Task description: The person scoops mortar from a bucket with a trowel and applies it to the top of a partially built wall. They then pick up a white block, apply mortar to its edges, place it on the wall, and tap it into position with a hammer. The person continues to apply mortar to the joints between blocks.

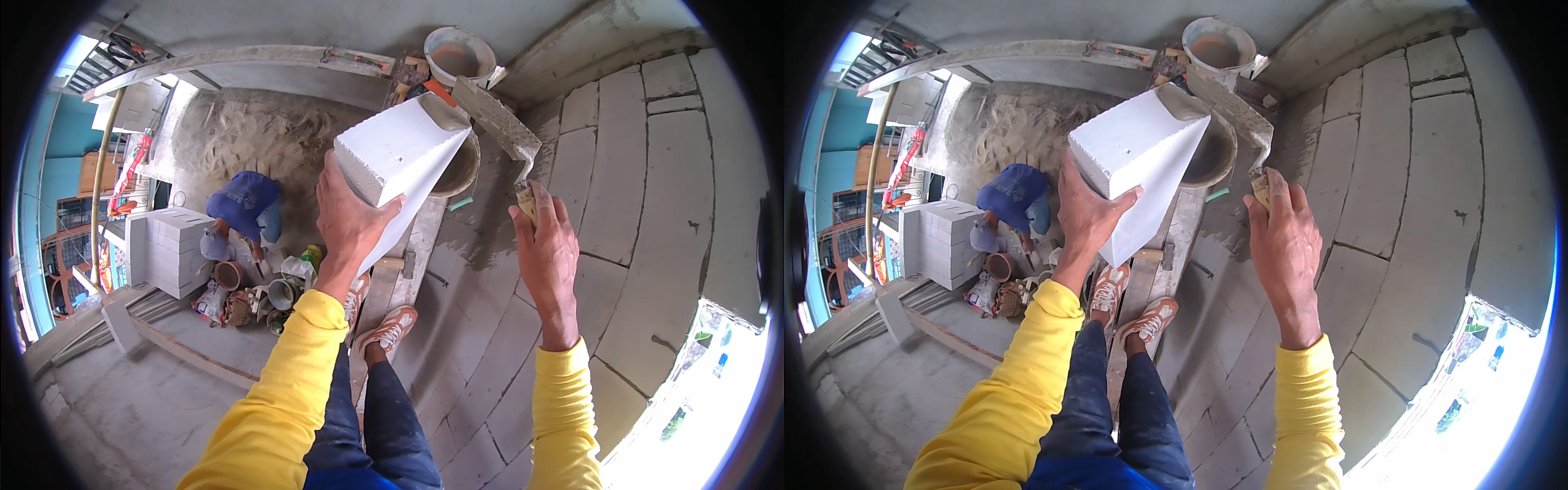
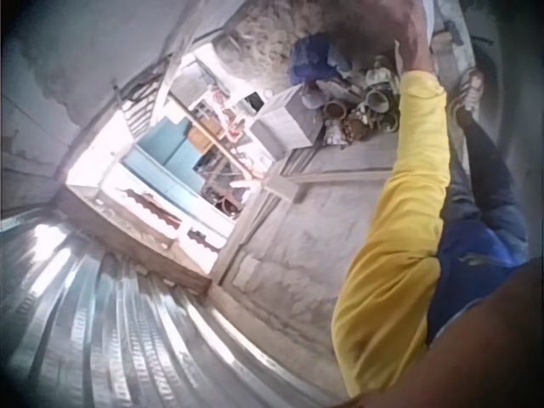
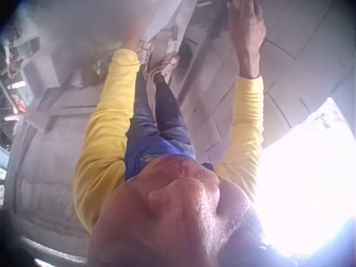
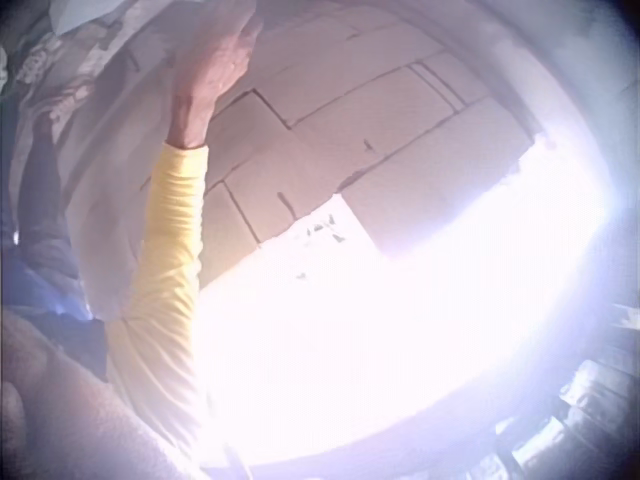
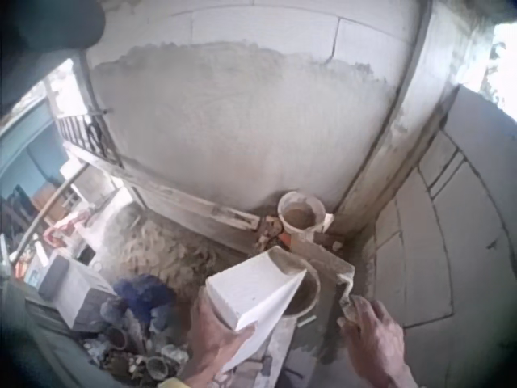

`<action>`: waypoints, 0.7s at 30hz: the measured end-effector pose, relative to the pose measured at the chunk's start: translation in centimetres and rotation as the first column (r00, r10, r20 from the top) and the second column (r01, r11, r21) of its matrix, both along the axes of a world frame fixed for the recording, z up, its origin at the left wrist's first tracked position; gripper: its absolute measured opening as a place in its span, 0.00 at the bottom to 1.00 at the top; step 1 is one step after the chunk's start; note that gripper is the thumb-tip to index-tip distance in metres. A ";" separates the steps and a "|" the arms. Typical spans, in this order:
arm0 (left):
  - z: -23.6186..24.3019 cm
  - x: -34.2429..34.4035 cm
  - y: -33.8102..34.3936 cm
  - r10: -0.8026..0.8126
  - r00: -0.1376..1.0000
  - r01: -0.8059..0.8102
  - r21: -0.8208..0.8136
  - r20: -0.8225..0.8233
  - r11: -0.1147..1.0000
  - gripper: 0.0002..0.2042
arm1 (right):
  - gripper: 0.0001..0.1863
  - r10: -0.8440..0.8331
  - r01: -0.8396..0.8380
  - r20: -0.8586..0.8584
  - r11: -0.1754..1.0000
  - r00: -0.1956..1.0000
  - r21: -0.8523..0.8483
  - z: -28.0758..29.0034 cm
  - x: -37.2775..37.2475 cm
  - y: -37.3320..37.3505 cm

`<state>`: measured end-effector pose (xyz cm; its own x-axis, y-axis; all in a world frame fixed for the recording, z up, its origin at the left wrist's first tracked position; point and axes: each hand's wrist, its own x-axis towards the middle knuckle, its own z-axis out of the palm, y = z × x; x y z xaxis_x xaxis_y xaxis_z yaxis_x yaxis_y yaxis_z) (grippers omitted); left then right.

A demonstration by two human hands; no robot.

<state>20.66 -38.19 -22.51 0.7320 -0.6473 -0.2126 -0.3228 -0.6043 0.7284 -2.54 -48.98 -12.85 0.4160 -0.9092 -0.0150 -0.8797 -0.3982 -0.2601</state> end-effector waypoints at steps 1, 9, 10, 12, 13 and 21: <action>0.3 -0.6 -0.2 0.011 1.000 -0.011 0.003 0.005 1.000 0.56 | 0.23 0.014 -0.014 -0.019 1.000 1.000 -0.019 0.0 0.3 -0.6; 1.2 -3.3 -1.2 0.015 1.000 -0.015 0.016 0.016 1.000 0.56 | 0.24 0.087 -0.092 -0.097 0.995 0.991 -0.043 -0.6 1.0 -2.7; 1.2 -3.5 -1.2 0.016 1.000 -0.016 0.019 0.014 1.000 0.56 | 0.24 0.092 -0.095 -0.098 0.995 0.991 -0.032 -0.6 1.0 -2.6; 1.4 -3.8 -1.4 0.017 1.000 -0.017 0.025 0.007 1.000 0.56 | 0.24 0.103 -0.105 -0.082 0.994 0.991 -0.018 -0.6 0.7 -2.4; 1.3 -4.0 -1.5 0.016 1.000 -0.016 0.023 0.017 1.000 0.56 | 0.24 0.109 -0.110 -0.065 0.994 0.992 -0.016 -0.5 0.4 -2.2; -0.4 -4.4 -1.6 0.003 0.991 0.010 -0.094 0.132 0.996 0.57 | 0.24 0.132 -0.129 -0.059 0.991 0.990 0.047 1.4 -0.3 1.2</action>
